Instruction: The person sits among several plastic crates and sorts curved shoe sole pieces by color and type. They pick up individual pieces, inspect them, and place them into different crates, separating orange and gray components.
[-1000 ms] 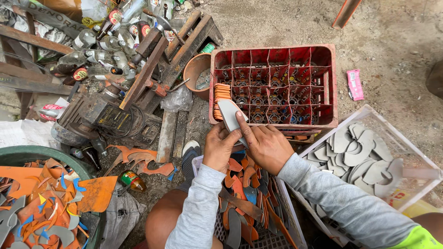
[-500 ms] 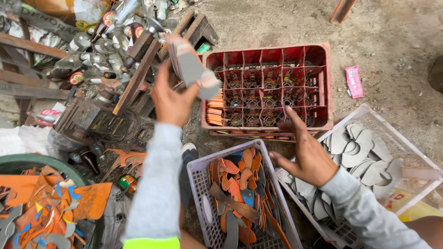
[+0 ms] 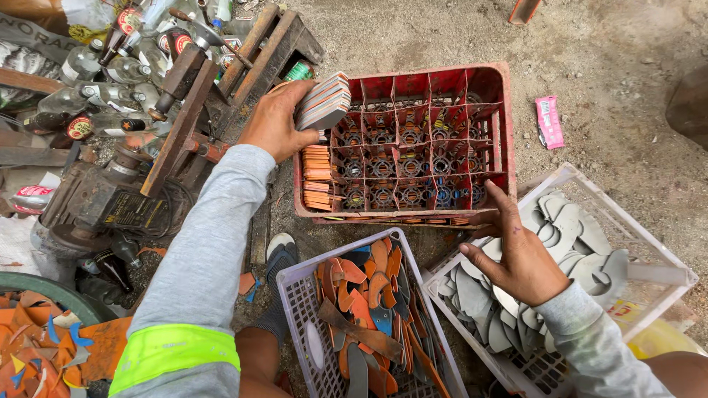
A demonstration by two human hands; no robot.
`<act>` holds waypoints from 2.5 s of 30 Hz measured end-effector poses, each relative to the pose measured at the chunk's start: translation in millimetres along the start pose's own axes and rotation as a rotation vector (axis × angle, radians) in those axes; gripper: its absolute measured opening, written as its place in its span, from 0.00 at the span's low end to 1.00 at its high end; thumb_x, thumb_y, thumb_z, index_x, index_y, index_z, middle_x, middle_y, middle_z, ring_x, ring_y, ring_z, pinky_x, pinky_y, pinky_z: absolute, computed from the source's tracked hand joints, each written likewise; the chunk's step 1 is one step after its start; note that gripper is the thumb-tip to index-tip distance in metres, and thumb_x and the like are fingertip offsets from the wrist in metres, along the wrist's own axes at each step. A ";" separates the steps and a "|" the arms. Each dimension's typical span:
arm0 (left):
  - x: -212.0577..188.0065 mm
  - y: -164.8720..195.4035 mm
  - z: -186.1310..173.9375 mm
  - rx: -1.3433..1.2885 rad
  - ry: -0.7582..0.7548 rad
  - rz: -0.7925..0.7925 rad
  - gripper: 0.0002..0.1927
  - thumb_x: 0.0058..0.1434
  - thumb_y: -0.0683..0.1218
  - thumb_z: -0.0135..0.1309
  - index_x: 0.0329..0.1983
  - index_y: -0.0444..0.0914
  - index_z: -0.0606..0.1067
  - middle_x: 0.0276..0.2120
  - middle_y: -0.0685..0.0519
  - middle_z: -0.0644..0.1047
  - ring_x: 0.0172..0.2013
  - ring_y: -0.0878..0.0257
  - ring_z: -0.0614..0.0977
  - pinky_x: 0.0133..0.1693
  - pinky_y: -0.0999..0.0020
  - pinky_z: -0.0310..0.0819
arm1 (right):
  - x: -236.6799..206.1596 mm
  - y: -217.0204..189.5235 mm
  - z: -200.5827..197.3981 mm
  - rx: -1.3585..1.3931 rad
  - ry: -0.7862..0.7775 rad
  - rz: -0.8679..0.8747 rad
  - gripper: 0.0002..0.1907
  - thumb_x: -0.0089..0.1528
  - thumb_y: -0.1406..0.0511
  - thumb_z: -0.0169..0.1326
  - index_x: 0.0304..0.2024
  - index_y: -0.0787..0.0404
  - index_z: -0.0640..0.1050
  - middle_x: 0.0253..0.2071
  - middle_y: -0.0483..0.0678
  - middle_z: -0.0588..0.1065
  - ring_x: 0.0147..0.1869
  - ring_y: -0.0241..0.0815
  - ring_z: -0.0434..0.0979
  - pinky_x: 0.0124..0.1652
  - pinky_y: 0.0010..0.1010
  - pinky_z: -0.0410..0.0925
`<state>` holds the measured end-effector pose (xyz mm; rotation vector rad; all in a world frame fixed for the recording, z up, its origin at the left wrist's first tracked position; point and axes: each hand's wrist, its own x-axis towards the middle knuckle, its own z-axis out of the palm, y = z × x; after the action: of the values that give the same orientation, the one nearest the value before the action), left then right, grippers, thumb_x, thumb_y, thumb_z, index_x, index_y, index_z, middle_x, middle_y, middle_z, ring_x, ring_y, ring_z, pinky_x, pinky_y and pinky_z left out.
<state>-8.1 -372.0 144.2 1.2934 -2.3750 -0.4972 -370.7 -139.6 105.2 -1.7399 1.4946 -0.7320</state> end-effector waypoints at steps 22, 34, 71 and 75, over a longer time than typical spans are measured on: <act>18.7 -12.4 -27.2 -0.014 0.035 -0.072 0.37 0.46 0.40 0.70 0.62 0.37 0.72 0.53 0.44 0.81 0.52 0.50 0.82 0.58 0.53 0.76 | 6.9 4.3 -3.2 -0.048 -0.050 0.015 0.50 0.58 0.63 0.61 0.74 0.63 0.47 0.45 0.56 0.78 0.46 0.49 0.83 0.46 0.40 0.75; 41.3 -14.0 0.7 -0.063 -0.242 -0.131 0.38 0.46 0.42 0.71 0.62 0.37 0.72 0.50 0.42 0.81 0.47 0.51 0.84 0.53 0.56 0.78 | 8.6 6.8 -7.4 -0.044 -0.074 0.036 0.50 0.58 0.63 0.61 0.75 0.61 0.47 0.45 0.55 0.79 0.46 0.48 0.84 0.45 0.39 0.76; 86.2 -53.5 56.5 0.092 0.508 -0.511 0.36 0.52 0.55 0.68 0.51 0.26 0.67 0.47 0.32 0.76 0.46 0.38 0.82 0.51 0.49 0.78 | 12.1 3.8 -11.8 -0.058 -0.184 0.095 0.45 0.59 0.64 0.58 0.74 0.58 0.51 0.46 0.57 0.78 0.46 0.51 0.84 0.47 0.40 0.75; 87.2 -63.9 63.9 0.105 0.525 -0.522 0.33 0.51 0.53 0.66 0.48 0.25 0.67 0.45 0.33 0.76 0.42 0.39 0.82 0.48 0.48 0.78 | 9.4 3.6 -14.5 -0.009 -0.130 0.035 0.42 0.60 0.65 0.57 0.73 0.59 0.55 0.45 0.55 0.80 0.48 0.51 0.84 0.49 0.40 0.75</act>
<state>-37.6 -471.1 73.0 1.8339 -1.6492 -0.1386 -382.7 -151.3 110.4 -1.7294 1.4381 -0.5840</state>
